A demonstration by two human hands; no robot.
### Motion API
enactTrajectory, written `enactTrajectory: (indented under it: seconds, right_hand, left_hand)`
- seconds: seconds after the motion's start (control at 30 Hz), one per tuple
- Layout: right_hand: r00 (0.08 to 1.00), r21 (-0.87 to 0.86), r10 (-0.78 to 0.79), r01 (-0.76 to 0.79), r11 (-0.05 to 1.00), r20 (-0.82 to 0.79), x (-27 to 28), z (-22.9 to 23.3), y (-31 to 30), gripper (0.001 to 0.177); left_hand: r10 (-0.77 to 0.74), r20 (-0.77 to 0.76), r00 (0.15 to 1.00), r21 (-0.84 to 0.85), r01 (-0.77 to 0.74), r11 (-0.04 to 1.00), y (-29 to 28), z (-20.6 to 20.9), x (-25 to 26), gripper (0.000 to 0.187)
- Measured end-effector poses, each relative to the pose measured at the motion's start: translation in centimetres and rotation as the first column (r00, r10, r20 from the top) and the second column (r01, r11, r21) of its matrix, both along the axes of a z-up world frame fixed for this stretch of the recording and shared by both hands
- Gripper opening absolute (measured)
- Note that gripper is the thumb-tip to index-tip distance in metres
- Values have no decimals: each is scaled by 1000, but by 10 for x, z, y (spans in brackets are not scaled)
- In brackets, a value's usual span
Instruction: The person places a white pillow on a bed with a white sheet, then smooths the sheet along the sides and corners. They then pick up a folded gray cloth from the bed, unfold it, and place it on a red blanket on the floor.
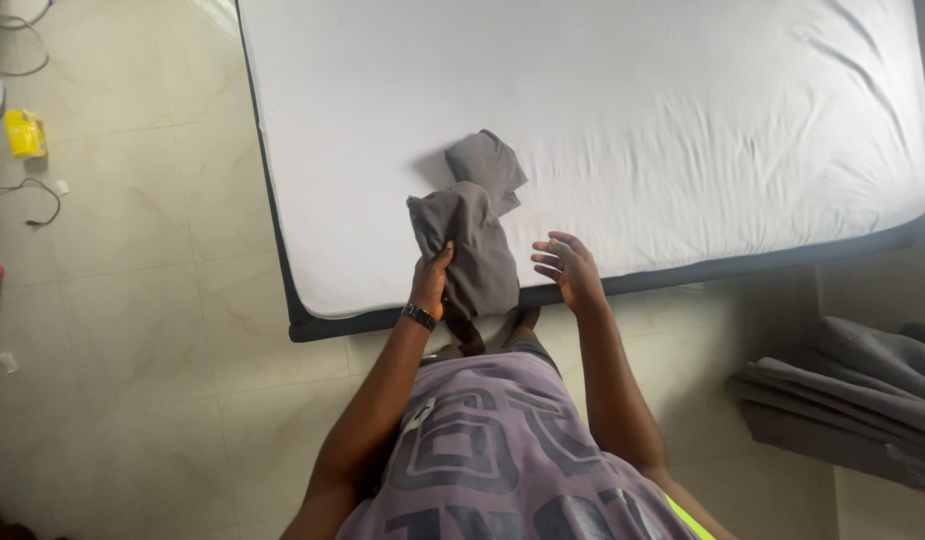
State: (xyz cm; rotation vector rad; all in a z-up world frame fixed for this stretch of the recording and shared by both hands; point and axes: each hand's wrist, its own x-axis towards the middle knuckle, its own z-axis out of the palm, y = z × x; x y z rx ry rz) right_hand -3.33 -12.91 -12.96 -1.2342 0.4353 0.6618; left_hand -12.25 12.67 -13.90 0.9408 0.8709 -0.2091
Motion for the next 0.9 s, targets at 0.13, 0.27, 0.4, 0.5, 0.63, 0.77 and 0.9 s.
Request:
enactTrajectory:
  seconds: [0.13, 0.27, 0.4, 0.5, 0.63, 0.77, 0.9]
  right_hand:
    - [993, -35, 101, -103, 994, -58, 31, -60, 13, 52]
    - [972, -130, 218, -229, 965, -91, 62, -133, 35, 53]
    - [939, -301, 337, -343, 890, -73, 95, -199, 64, 54]
    - [908, -497, 417, -342, 797, 45, 125, -231, 95, 54]
    - [782, -833, 580, -153, 532, 227, 161, -263, 115, 66]
    - [778, -884, 607, -161, 439, 160, 197, -282, 124, 84]
    - [779, -840, 624, -298, 454, 61, 219, -290, 126, 110]
  left_hand:
    - [61, -10, 998, 54, -60, 997, -1, -12, -10, 71]
    - [138, -54, 989, 39, -136, 990, -5, -26, -17, 73]
    - [214, -43, 976, 65, -211, 975, -10, -46, -19, 74]
    - [253, -36, 967, 83, -250, 965, -11, -59, -24, 76]
    - [310, -79, 947, 37, -308, 951, -12, -69, -32, 74]
    - [330, -112, 937, 88, -321, 943, -7, -71, -38, 69]
    - [322, -161, 933, 122, -305, 944, -1, -79, -47, 63]
